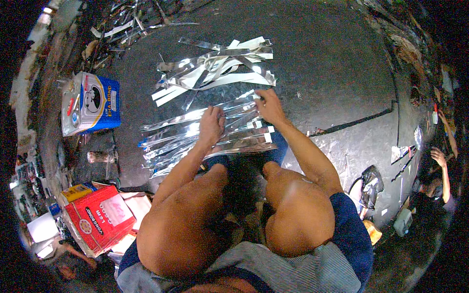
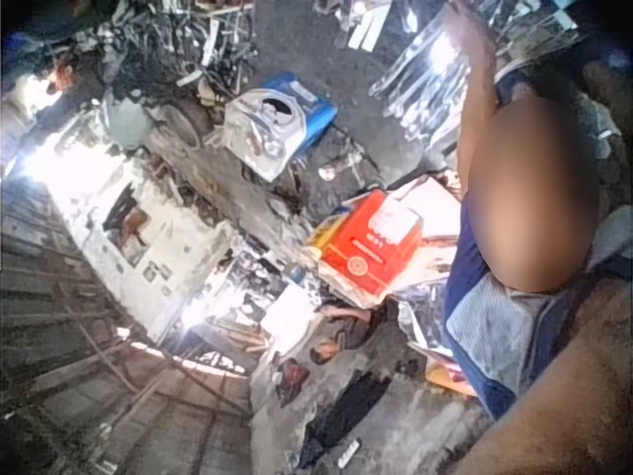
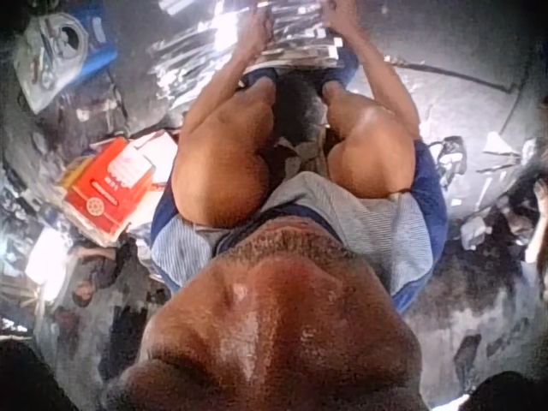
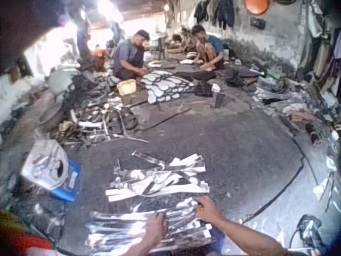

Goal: The person sits on the floor and uses yellow-handled scissors to cut a roll of silver foil tape into narrow strips. After cutting, they peel the backing off the strips and stack them on the floor.

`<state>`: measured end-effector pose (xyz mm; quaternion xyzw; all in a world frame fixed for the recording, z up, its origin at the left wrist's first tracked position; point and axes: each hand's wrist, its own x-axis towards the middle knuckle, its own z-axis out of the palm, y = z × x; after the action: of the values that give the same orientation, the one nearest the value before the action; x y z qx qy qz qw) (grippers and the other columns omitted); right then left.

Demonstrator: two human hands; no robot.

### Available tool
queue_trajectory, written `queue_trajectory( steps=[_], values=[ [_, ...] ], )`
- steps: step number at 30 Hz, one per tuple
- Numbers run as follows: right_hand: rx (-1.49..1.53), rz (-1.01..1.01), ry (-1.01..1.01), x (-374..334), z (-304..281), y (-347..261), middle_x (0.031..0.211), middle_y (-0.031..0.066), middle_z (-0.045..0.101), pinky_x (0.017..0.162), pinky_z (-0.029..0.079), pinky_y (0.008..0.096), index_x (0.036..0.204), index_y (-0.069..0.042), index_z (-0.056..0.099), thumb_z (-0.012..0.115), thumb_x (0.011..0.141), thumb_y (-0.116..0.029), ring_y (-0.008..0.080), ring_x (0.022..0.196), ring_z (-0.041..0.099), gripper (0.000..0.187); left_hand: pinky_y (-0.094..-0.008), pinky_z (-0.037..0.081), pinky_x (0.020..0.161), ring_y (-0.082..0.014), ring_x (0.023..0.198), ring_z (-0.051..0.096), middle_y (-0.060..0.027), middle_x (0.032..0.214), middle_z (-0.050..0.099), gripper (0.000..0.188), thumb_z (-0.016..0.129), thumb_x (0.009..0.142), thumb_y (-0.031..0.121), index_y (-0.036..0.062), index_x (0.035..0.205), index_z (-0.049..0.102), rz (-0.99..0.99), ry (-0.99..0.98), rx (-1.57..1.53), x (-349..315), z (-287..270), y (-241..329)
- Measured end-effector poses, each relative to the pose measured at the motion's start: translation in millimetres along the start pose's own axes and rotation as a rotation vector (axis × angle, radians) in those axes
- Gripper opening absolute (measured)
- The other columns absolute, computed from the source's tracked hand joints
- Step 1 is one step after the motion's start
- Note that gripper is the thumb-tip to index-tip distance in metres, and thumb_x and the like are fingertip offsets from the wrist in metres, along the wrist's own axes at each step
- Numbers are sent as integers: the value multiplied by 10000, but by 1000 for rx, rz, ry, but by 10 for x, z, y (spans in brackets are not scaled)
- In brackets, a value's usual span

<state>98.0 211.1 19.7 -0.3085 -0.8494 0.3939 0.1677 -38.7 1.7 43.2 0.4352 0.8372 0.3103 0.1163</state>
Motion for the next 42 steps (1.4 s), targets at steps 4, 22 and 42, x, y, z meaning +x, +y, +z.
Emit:
queue_trajectory(
  steps=[4,22,42],
  values=[
    [55,-3,-47,-40,-38,-12,856,121,596,760,487,374,918,-76,714,656,822,-154,289,828,606,137,-462,437,739,-384,900,530,-167,932,526,162,624,805,84,46,938,539,-61,107,-110,-10,118,-70],
    [1411,600,-412,-107,-355,-982,821,43,593,555,447,226,1032,-19,583,610,907,-185,113,645,544,209,-292,390,519,-108,572,468,-23,641,574,312,592,930,281,31,748,554,-111,-214,-540,315,-808,953],
    [-121,294,57,24,-1075,-26,875,113,692,738,510,333,960,-90,710,724,789,-259,218,803,657,240,-271,506,656,-143,724,587,-91,805,620,172,703,803,76,22,894,568,-552,845,-483,-47,-1691,-622]
  ],
)
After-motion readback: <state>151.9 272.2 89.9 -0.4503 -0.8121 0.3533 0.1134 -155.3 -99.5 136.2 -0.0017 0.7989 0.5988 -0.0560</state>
